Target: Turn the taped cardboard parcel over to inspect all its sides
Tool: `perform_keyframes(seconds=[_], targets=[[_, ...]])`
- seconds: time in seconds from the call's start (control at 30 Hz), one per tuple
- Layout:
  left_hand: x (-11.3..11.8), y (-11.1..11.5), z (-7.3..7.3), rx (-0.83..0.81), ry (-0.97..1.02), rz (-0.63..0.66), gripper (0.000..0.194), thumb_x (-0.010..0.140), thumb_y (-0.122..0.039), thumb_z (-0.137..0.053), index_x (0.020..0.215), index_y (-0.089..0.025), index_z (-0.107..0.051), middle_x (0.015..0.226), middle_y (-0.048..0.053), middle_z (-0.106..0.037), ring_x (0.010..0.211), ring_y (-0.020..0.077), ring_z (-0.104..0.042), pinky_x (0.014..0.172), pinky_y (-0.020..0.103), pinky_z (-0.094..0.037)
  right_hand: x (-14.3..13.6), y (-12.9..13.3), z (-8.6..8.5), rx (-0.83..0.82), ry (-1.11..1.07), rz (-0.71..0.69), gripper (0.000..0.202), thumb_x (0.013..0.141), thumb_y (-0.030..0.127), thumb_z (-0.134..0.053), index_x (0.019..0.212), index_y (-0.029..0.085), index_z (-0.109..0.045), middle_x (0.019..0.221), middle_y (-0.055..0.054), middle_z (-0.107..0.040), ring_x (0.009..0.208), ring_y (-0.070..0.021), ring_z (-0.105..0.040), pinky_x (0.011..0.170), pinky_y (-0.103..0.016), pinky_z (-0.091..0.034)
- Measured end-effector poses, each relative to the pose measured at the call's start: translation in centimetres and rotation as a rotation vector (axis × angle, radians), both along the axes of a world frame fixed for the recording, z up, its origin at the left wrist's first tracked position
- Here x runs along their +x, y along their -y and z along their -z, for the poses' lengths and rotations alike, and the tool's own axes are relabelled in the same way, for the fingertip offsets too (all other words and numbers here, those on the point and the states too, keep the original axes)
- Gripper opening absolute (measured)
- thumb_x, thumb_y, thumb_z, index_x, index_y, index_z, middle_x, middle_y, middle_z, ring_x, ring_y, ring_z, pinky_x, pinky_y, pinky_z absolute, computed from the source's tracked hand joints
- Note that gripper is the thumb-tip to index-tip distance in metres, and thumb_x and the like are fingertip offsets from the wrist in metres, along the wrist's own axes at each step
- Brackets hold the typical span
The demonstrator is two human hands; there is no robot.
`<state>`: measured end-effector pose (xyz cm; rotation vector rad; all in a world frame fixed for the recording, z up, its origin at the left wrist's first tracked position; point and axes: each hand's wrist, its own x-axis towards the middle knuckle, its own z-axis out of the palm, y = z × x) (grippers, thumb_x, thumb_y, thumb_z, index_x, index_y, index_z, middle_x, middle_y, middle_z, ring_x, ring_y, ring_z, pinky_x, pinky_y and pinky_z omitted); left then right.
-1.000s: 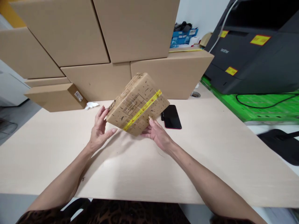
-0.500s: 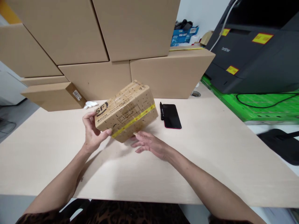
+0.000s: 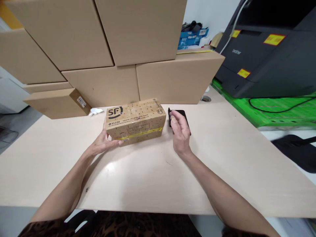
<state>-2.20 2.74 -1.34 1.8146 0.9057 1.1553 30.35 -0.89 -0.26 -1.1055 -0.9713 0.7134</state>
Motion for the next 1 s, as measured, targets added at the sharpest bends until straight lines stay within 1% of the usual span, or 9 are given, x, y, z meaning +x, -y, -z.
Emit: perform_keyframes(seconds=[0.13, 0.2, 0.27, 0.37, 0.5, 0.63, 0.8, 0.9, 1.0], targets=[[0.5, 0.3, -0.7, -0.111, 0.032, 0.061, 0.129, 0.071, -0.049, -0.098, 0.174, -0.031, -0.022, 0.168, 0.022, -0.049, 0.156, 0.0479, -0.045, 0.126, 0.074, -0.037, -0.1, -0.4, 0.7, -0.063, 0.018, -0.228, 0.047, 0.099, 0.066, -0.058, 0.124, 0.03, -0.076, 0.131, -0.007, -0.078, 0.125, -0.0286, -0.071, 0.106, -0.05, -0.056], [0.6, 0.4, -0.9, -0.167, 0.104, 0.025, 0.11, 0.08, -0.058, -0.089, 0.17, -0.031, -0.033, 0.163, 0.018, -0.056, 0.153, 0.0443, -0.051, 0.125, 0.068, -0.044, -0.2, 0.0, 0.4, -0.038, -0.008, -0.227, 0.049, 0.1, 0.067, -0.056, 0.123, 0.03, -0.078, 0.125, -0.007, -0.081, 0.119, -0.0282, -0.074, 0.105, -0.05, -0.056], [0.6, 0.4, -1.0, -0.249, 0.171, 0.005, 0.089, 0.089, -0.076, -0.07, 0.163, -0.03, -0.048, 0.159, 0.016, -0.061, 0.149, 0.0422, -0.056, 0.121, 0.062, -0.051, -0.2, 0.2, 0.0, -0.01, -0.032, -0.198, 0.048, 0.099, 0.066, -0.058, 0.122, 0.029, -0.079, 0.122, -0.008, -0.081, 0.115, -0.0277, -0.075, 0.107, -0.05, -0.055], [0.7, 0.5, -1.2, -0.399, 0.19, 0.049, 0.095, 0.088, -0.096, -0.04, 0.153, -0.03, -0.061, 0.154, 0.015, -0.066, 0.142, 0.0425, -0.063, 0.11, 0.061, -0.059, 0.0, 0.2, -0.3, 0.0, 0.003, -0.203, 0.047, 0.098, 0.064, -0.06, 0.123, 0.029, -0.079, 0.129, -0.007, -0.079, 0.121, -0.0291, -0.073, 0.106, -0.05, -0.056], [0.8, 0.6, -1.7, -0.456, 0.208, 0.092, 0.091, 0.093, -0.093, -0.032, 0.159, -0.034, -0.054, 0.155, 0.015, -0.065, 0.127, 0.0405, -0.073, 0.097, 0.061, -0.065, 0.1, -0.6, -0.2, -0.113, -0.064, -0.26, 0.052, 0.095, 0.071, -0.057, 0.12, 0.03, -0.078, 0.13, -0.007, -0.079, 0.126, -0.0309, -0.071, 0.094, -0.047, -0.061], [0.7, 0.7, -2.1, -0.377, 0.214, 0.142, 0.088, 0.093, -0.089, -0.046, 0.161, -0.033, -0.053, 0.157, 0.017, -0.062, 0.122, 0.0394, -0.075, 0.092, 0.054, -0.068, 0.0, -0.9, -0.6, -0.19, -0.184, -0.258, 0.055, 0.089, 0.075, -0.062, 0.117, 0.03, -0.076, 0.127, -0.007, -0.08, 0.12, -0.0294, -0.074, 0.087, -0.044, -0.062], [-0.1, 1.1, -2.5, -0.342, 0.194, 0.104, 0.1, 0.089, -0.071, -0.076, 0.171, -0.029, -0.036, 0.148, 0.022, -0.068, 0.094, 0.0292, -0.082, 0.084, 0.048, -0.069, 0.6, -0.6, -1.2, -0.079, -0.158, -0.218, 0.052, 0.095, 0.072, -0.056, 0.119, 0.03, -0.075, 0.125, -0.008, -0.082, 0.119, -0.0285, -0.075, 0.082, -0.041, -0.06], [-0.1, 1.6, -3.1, -0.348, 0.144, 0.122, 0.11, 0.086, -0.053, -0.088, 0.174, -0.037, -0.024, 0.156, 0.021, -0.062, 0.087, 0.0214, -0.081, 0.079, 0.038, -0.068, 1.1, -0.5, -1.3, 0.034, -0.127, -0.146, 0.05, 0.095, 0.07, -0.058, 0.122, 0.031, -0.074, 0.13, -0.009, -0.081, 0.121, -0.0298, -0.074, 0.073, -0.039, -0.057], [0.1, 2.0, -3.6, -0.322, 0.122, 0.116, 0.117, 0.079, -0.04, -0.095, 0.172, -0.046, -0.024, 0.162, 0.018, -0.058, 0.075, 0.0133, -0.076, 0.065, 0.03, -0.065, 1.5, -0.4, -1.5, 0.096, -0.1, -0.086, 0.045, 0.096, 0.066, -0.059, 0.124, 0.033, -0.074, 0.132, -0.008, -0.08, 0.124, -0.0311, -0.072, 0.074, -0.04, -0.056]])
